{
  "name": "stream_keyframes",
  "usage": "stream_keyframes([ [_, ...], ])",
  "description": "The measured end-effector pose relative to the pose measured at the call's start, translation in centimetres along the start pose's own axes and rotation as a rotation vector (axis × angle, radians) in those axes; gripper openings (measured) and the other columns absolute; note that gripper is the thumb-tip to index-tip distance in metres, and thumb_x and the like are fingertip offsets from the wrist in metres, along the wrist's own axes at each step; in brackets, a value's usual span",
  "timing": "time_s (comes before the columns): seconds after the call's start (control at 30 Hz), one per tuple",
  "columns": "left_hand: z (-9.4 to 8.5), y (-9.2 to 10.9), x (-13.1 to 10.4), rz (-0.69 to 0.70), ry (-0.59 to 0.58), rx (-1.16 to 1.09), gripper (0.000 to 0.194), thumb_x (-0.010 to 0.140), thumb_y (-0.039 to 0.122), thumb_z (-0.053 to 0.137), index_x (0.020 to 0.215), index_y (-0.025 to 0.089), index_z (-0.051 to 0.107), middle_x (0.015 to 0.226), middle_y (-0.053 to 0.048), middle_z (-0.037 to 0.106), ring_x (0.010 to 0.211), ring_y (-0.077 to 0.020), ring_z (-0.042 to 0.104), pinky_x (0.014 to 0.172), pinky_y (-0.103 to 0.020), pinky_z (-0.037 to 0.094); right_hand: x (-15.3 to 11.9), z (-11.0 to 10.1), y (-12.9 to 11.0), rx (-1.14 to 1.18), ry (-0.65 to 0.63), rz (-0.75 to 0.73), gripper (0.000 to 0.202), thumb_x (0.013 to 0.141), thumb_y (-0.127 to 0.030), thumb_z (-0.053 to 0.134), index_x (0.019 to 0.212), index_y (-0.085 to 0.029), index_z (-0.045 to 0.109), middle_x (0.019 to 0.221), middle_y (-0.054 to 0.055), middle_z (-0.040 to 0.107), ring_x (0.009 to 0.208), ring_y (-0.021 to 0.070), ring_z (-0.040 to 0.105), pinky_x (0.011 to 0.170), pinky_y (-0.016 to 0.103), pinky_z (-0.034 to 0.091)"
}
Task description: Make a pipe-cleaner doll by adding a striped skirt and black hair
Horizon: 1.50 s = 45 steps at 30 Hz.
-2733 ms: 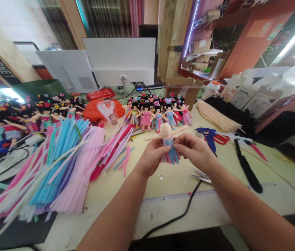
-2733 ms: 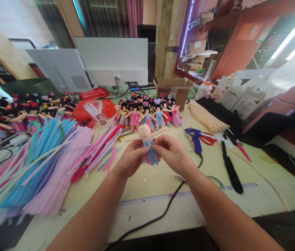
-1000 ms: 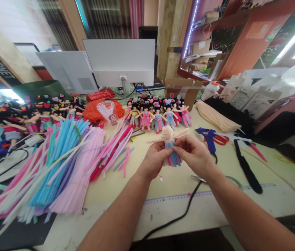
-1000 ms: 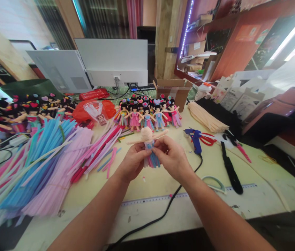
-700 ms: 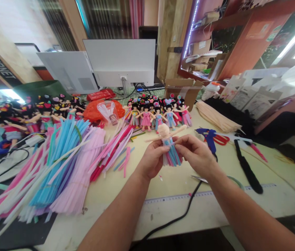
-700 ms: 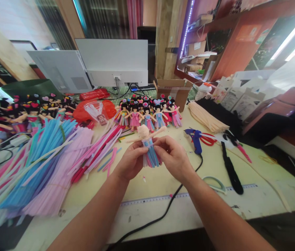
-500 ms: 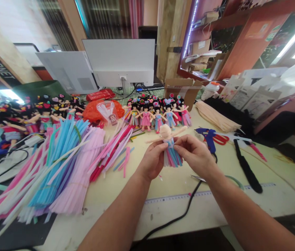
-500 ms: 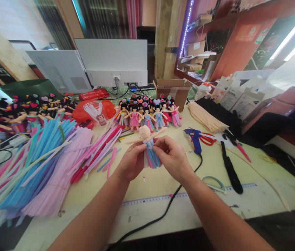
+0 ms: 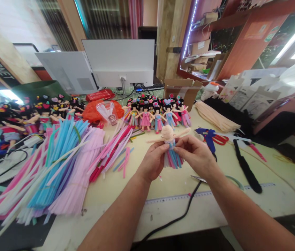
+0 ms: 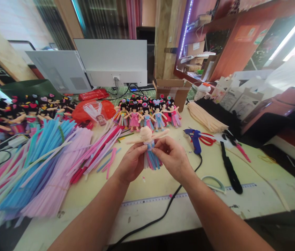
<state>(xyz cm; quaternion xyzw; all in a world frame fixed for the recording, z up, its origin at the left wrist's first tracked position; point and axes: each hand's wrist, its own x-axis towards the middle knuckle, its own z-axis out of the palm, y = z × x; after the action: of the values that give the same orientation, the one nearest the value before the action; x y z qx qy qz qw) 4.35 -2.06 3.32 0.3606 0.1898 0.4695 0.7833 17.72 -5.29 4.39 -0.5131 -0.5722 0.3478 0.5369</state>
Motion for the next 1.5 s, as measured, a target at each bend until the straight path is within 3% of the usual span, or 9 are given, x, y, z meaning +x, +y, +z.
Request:
stream_keyframes([
  [0.47,-0.2,-0.2,0.0,-0.006,-0.034,0.023,0.029,0.069,0.03,0.075,0.093,0.013,0.07,0.098,-0.009,0.071,0.102,-0.0266,0.063,0.087,-0.036,0.049,0.2,-0.3,0.4,-0.026,0.007,-0.018,0.027,0.077,-0.04,0.069,0.069,-0.02,0.051,0.059,-0.004,0.052,0.05,0.0096,0.046,0.046,0.025,0.035],
  [0.6,-0.4,-0.4,0.1,-0.028,0.017,0.031,0.033,0.07,0.032,0.077,0.097,0.015,0.067,0.096,-0.006,0.07,0.095,-0.0224,0.065,0.081,-0.032,0.051,0.3,-0.1,0.8,-0.026,0.003,-0.022,0.025,0.077,-0.039,0.068,0.072,-0.02,0.052,0.06,-0.004,0.053,0.052,0.0099,0.047,0.048,0.024,0.038],
  [0.73,-0.7,-0.4,0.4,-0.042,0.097,0.015,0.023,0.077,0.029,0.071,0.095,0.016,0.064,0.088,-0.003,0.07,0.082,-0.017,0.066,0.075,-0.028,0.052,0.1,-0.3,0.9,-0.035,-0.052,0.009,0.019,0.081,-0.037,0.063,0.084,-0.019,0.057,0.066,-0.002,0.056,0.057,0.0115,0.051,0.053,0.026,0.043],
  [0.83,-1.1,-0.4,0.7,-0.096,0.132,-0.016,0.016,0.086,0.029,0.06,0.095,0.016,0.061,0.086,-0.005,0.07,0.079,-0.0177,0.067,0.074,-0.031,0.054,-0.1,-0.8,0.9,-0.068,-0.046,0.02,0.019,0.081,-0.037,0.061,0.086,-0.019,0.059,0.07,0.0,0.059,0.058,0.0114,0.052,0.053,0.025,0.043],
  [1.03,-1.2,0.0,0.9,-0.22,0.19,-0.056,0.028,0.093,0.035,0.044,0.101,0.012,0.058,0.1,-0.017,0.071,0.092,-0.0262,0.069,0.066,-0.033,0.055,-0.8,-2.8,1.7,-0.149,0.027,0.082,0.02,0.078,-0.039,0.061,0.083,-0.019,0.059,0.064,-0.002,0.054,0.055,0.0109,0.048,0.049,0.024,0.041],
  [1.37,-1.2,0.0,0.6,-0.17,0.206,0.039,0.013,0.086,0.02,0.054,0.097,0.014,0.056,0.096,-0.014,0.073,0.083,-0.0243,0.071,0.066,-0.034,0.057,-2.4,-4.0,3.3,-0.237,0.03,0.179,0.025,0.077,-0.044,0.058,0.078,-0.019,0.06,0.062,-0.002,0.052,0.053,0.0113,0.048,0.048,0.024,0.041],
  [1.5,-1.5,0.2,0.8,-0.133,0.246,0.059,0.013,0.084,0.017,0.055,0.096,0.013,0.057,0.095,-0.014,0.073,0.083,-0.0244,0.071,0.063,-0.033,0.057,-2.1,-5.4,4.7,-0.411,0.054,0.141,0.022,0.08,-0.042,0.054,0.083,-0.021,0.061,0.066,-0.001,0.058,0.057,0.0135,0.052,0.053,0.026,0.044],
])
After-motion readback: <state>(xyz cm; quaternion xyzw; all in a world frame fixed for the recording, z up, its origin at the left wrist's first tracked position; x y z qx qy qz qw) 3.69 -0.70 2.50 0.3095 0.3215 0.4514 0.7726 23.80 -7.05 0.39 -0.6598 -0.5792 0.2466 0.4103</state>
